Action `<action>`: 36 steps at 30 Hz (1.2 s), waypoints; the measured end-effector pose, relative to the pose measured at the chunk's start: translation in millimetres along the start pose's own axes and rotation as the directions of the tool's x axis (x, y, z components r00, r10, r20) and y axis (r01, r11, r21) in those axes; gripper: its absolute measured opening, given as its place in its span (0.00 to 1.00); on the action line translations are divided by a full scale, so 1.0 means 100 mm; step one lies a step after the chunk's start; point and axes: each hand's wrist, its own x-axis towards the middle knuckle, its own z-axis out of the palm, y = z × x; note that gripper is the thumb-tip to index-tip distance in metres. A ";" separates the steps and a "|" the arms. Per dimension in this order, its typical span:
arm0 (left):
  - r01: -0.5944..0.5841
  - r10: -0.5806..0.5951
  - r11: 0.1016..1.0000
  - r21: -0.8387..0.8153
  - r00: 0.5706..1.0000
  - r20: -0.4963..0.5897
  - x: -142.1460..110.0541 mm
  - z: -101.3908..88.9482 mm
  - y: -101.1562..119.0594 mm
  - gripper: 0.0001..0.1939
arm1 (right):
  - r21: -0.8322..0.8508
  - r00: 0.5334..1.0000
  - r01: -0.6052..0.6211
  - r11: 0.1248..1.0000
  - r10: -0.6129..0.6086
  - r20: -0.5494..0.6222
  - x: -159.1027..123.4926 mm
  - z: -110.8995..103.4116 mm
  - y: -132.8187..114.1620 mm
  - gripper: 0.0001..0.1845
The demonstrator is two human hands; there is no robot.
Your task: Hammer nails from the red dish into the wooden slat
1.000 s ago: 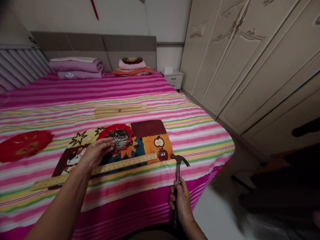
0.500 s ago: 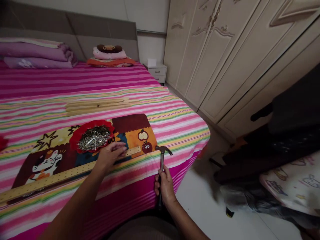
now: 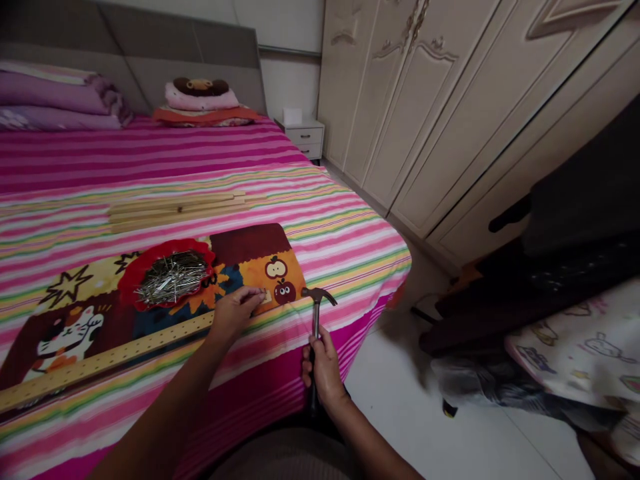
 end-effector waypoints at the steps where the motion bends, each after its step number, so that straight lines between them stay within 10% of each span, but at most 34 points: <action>1: -0.005 0.005 1.000 0.021 1.000 0.003 0.01 0.01 -0.02 0.09 | -0.003 1.000 -0.001 1.000 0.001 -0.001 0.00 0.00 0.00 0.26; 17: -0.269 0.270 0.920 0.285 0.962 0.038 -0.06 0.05 -0.16 0.10 | -0.250 0.988 0.137 0.958 -0.116 0.097 -0.24 0.03 -0.16 0.27; 23: -0.261 0.258 0.895 0.360 0.964 0.058 -0.06 0.06 -0.15 0.11 | -0.527 0.812 0.577 0.624 -0.371 0.451 -0.44 0.17 -0.61 0.22; 31: -0.284 0.289 0.871 0.401 0.956 0.050 -0.07 0.05 -0.13 0.09 | -0.719 0.751 0.654 0.236 -0.316 0.580 -0.38 0.19 -0.77 0.25; 36: -0.299 0.314 0.886 0.353 0.949 0.016 -0.05 0.07 -0.16 0.07 | -0.664 0.804 0.594 0.454 -0.365 0.469 -0.42 0.16 -0.74 0.23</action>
